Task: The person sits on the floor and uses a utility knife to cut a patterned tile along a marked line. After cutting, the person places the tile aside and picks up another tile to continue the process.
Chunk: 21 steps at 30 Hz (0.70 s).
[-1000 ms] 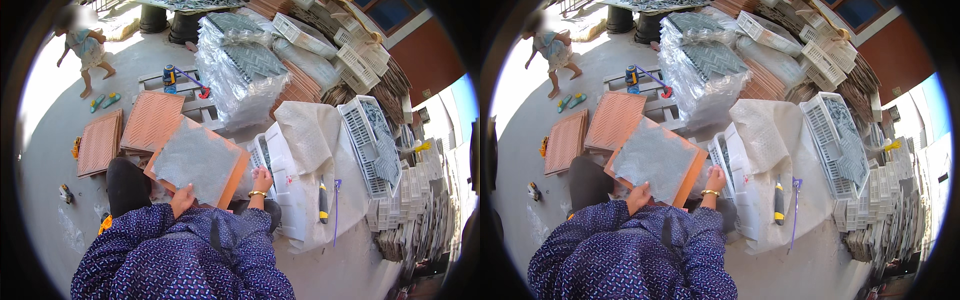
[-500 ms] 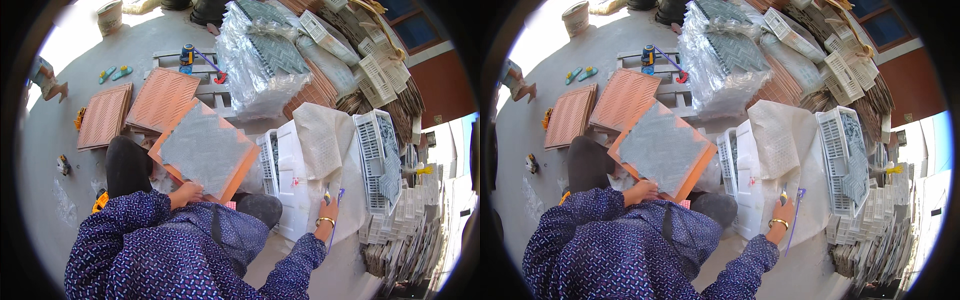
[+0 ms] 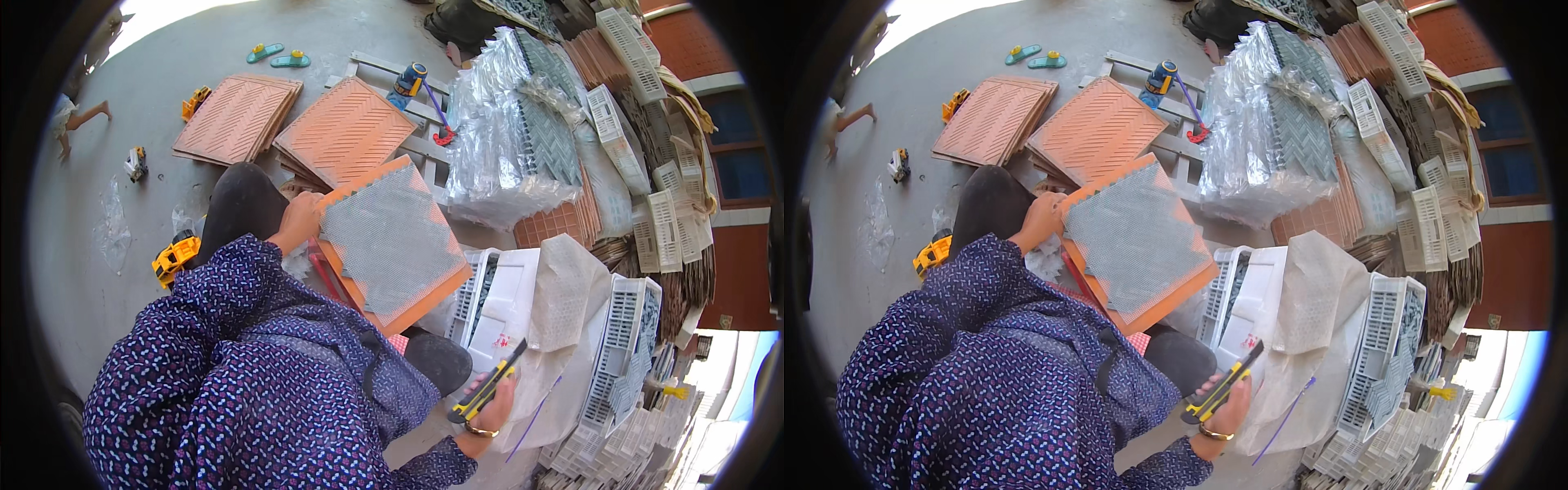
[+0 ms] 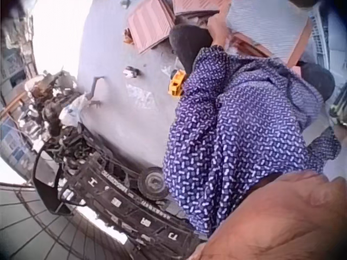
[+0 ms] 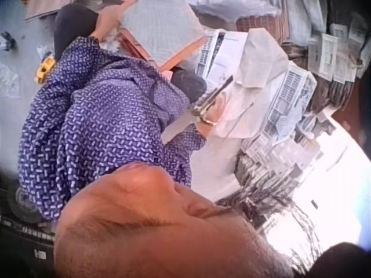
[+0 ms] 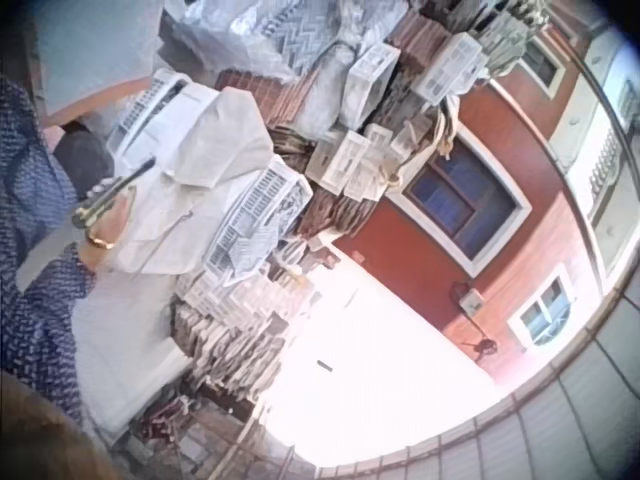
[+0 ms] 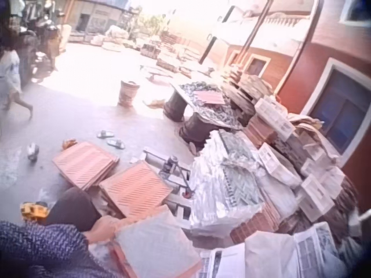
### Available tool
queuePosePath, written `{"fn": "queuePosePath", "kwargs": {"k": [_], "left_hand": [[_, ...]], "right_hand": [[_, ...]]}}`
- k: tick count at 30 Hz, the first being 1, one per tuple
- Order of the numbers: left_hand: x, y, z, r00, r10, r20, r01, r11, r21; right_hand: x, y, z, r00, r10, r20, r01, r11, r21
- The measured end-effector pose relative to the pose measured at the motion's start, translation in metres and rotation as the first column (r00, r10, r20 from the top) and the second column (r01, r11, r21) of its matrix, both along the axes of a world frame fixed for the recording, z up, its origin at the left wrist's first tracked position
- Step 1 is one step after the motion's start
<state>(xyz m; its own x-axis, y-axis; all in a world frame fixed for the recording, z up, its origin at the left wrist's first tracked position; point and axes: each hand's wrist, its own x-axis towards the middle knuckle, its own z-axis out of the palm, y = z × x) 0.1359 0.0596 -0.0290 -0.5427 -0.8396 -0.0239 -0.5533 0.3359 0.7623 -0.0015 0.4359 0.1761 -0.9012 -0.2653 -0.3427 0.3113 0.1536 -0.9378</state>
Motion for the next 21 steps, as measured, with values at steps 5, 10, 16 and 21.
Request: {"fn": "queuePosePath", "kwargs": {"k": [5,10,16,21], "left_hand": [[-0.002,0.006,-0.022,1.000,-0.012,0.016,0.012,0.999,0.043],[0.004,0.003,-0.034,0.997,0.058,-0.042,-0.047,0.975,0.215],[0.001,0.000,-0.018,0.998,0.025,0.058,-0.038,0.970,0.240],[0.003,-0.003,-0.017,0.986,0.015,0.167,-0.048,0.979,0.198]], "right_hand": [[0.022,-0.118,-0.117,0.747,0.600,0.285,-0.591,0.797,-0.128],[0.046,-0.207,-0.155,0.588,0.787,0.186,-0.802,0.597,0.010],[0.044,-0.232,-0.211,0.430,0.892,-0.138,-0.694,0.424,0.581],[0.059,-0.260,-0.170,0.351,0.934,-0.063,-0.587,0.272,0.763]]}}
